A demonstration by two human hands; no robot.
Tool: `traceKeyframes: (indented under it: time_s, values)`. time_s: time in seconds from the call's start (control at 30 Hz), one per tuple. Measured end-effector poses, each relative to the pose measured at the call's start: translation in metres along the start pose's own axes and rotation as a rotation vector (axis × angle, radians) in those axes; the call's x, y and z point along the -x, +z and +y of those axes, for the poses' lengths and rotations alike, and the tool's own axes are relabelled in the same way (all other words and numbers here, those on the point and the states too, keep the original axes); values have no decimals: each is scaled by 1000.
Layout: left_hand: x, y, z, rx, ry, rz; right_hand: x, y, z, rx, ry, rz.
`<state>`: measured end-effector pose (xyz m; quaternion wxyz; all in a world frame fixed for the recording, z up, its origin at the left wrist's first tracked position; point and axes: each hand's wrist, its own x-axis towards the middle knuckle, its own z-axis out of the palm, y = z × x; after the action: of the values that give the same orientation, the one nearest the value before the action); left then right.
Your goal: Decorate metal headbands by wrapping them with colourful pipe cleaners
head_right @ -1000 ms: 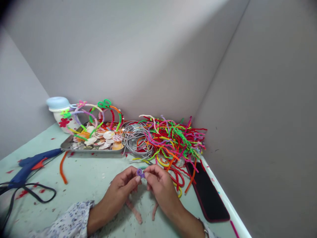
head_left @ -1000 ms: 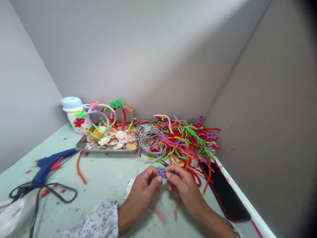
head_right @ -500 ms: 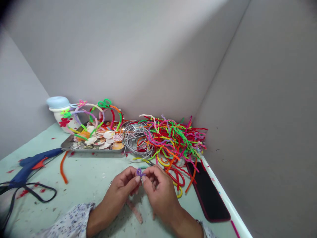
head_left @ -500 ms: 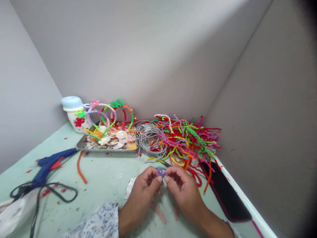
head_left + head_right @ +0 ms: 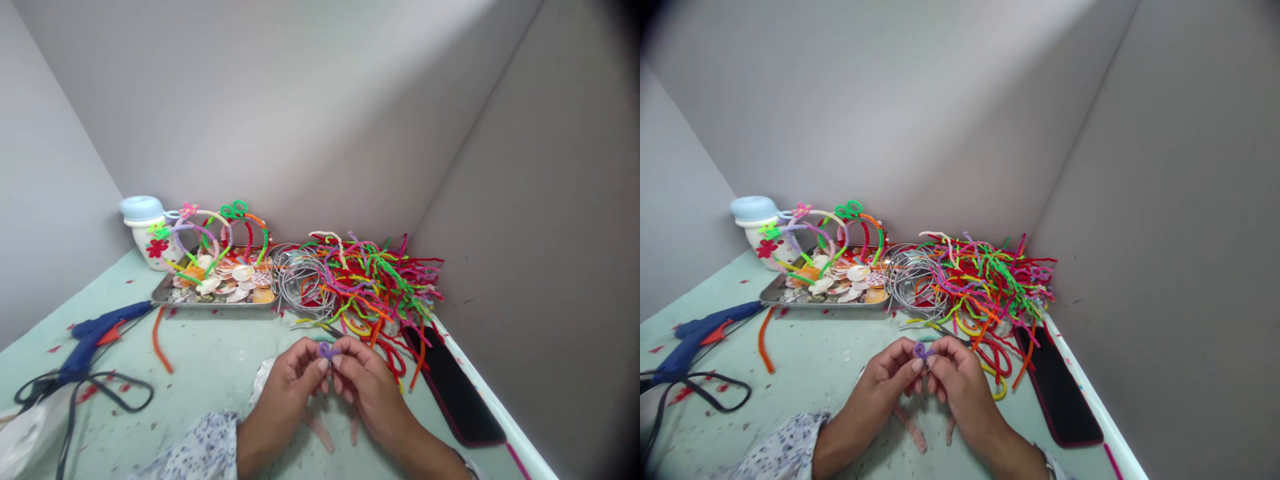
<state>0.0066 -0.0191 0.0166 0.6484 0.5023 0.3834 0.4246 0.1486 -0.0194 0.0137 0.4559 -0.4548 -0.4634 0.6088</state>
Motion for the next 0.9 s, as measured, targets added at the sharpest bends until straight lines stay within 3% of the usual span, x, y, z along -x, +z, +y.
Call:
traceKeyframes:
  time_s: [0.33, 0.57, 0.9]
  values:
    - [-2, -4, -2, -330, 148, 130, 0, -1, -6, 445, -149, 107]
    - [1, -2, -7, -226, 106, 166, 5, 4, -3, 399, -70, 66]
    - [1, 3, -4, -146, 25, 158, 4, 5, 1, 373, -136, 88]
